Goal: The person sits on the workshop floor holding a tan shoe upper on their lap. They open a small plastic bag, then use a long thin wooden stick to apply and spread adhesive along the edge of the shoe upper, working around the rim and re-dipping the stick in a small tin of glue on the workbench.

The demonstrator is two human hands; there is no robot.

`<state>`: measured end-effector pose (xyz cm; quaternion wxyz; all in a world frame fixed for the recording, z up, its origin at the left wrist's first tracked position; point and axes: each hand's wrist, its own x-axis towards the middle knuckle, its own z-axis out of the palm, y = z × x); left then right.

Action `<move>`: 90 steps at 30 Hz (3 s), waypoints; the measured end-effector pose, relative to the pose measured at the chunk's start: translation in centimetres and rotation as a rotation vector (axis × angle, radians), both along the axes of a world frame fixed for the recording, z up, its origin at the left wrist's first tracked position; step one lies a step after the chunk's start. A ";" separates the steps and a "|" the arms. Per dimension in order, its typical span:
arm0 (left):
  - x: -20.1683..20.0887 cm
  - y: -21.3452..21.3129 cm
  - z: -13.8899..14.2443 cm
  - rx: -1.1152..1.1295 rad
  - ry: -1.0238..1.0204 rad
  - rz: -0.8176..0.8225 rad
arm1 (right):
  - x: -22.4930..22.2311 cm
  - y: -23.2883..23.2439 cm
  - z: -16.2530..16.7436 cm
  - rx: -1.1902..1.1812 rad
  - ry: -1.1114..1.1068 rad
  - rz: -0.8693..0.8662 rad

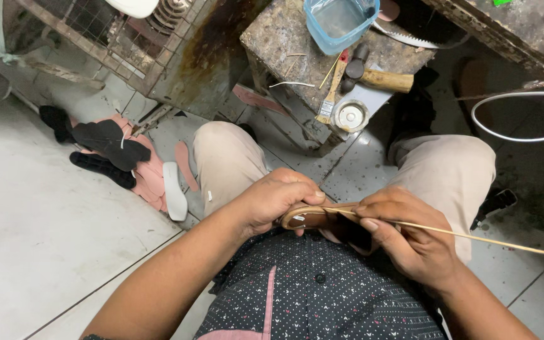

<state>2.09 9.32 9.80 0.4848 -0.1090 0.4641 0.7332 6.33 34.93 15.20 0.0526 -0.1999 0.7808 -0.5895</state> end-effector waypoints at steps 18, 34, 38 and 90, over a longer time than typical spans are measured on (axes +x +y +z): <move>0.9 0.0 -1.1 -0.004 0.009 0.035 | -2.4 0.5 -1.1 0.035 0.154 -0.131; 1.4 0.0 -0.8 0.001 0.004 0.029 | -11.0 0.6 -12.0 0.060 -0.342 -0.495; 1.1 0.0 -0.9 -0.003 0.019 0.022 | -11.2 0.7 -12.3 -0.064 -0.490 -0.508; 0.3 0.1 -0.1 -0.039 0.032 -0.002 | -1.5 0.3 -0.4 -0.017 -0.087 -0.083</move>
